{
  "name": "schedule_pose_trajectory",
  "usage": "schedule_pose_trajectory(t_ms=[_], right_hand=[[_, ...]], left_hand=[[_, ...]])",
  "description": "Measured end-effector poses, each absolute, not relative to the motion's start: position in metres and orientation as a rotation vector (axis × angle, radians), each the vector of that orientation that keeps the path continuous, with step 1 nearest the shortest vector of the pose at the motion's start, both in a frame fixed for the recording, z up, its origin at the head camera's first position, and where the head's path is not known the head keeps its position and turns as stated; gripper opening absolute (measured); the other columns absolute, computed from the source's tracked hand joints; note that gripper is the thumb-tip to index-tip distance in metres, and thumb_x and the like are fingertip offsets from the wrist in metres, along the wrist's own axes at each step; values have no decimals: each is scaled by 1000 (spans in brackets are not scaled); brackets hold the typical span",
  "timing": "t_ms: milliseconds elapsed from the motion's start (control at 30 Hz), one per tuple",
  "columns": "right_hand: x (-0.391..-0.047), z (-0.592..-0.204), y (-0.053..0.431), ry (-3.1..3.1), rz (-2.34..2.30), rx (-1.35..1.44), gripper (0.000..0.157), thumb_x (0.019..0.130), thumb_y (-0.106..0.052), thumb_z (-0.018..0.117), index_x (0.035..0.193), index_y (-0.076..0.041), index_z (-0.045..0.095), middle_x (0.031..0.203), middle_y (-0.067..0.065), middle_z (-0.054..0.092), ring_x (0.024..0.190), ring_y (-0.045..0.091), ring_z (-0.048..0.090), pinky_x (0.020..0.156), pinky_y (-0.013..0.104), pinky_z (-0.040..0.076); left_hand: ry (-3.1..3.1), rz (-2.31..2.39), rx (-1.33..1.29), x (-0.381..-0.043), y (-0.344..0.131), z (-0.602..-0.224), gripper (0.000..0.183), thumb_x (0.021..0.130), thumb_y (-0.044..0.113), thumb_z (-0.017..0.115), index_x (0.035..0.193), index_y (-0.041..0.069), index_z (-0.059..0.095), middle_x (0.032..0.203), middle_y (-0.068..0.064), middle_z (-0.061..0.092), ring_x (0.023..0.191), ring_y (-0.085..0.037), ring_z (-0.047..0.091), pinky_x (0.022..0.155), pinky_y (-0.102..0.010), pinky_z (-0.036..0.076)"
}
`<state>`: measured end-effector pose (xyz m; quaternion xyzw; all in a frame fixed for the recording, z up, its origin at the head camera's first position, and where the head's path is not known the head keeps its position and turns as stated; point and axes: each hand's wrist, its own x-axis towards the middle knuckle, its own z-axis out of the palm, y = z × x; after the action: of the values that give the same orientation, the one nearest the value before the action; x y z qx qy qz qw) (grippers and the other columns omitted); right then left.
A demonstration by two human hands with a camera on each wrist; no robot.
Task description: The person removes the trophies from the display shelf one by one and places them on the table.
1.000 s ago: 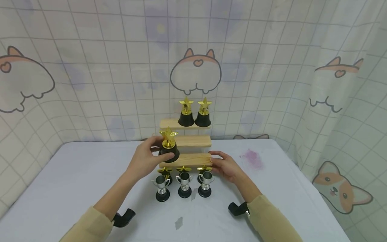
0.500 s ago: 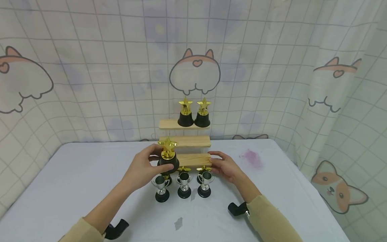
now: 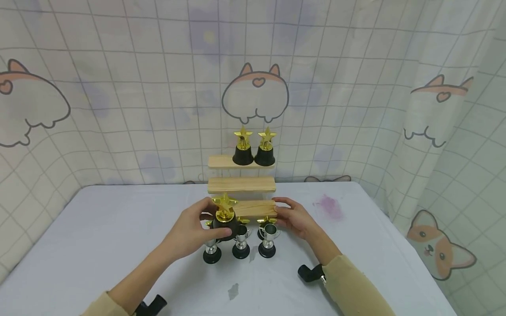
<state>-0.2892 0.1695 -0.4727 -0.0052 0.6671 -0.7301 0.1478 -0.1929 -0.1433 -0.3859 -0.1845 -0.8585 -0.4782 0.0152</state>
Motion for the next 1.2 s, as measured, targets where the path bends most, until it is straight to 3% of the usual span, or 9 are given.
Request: schedule_pose_trajectory(t_ms=[300,767,1200], right_hand=[[-291,-474,169,1912,-2108,-24,45,106,-6,56,150,-3,45,124,18,64,96,19,69,76,25,59],[-289,-473,170,1916,-2105,-15,46,106,-7,56,150,-3,44,123,17,64,96,18,69,75,23,58],[-289,-474,170,1915,-2105,-17,46,106,-7,55,151,-3,43,122,17,63,95,17,69,76,23,59]], left_hand=[[-2691,-1532,-628,-184,-138,-390,53,78,33,92,118,15,62,109,1,65,106,-21,64,93,-45,55],[-2751,-1506,-722,-171,-137,-399,48,76,37,93,106,17,60,105,5,66,101,-16,66,92,-45,55],[-2776,-1450,-823,-155,-142,-405,55,76,43,91,114,18,60,102,8,64,101,-13,66,90,-46,56]])
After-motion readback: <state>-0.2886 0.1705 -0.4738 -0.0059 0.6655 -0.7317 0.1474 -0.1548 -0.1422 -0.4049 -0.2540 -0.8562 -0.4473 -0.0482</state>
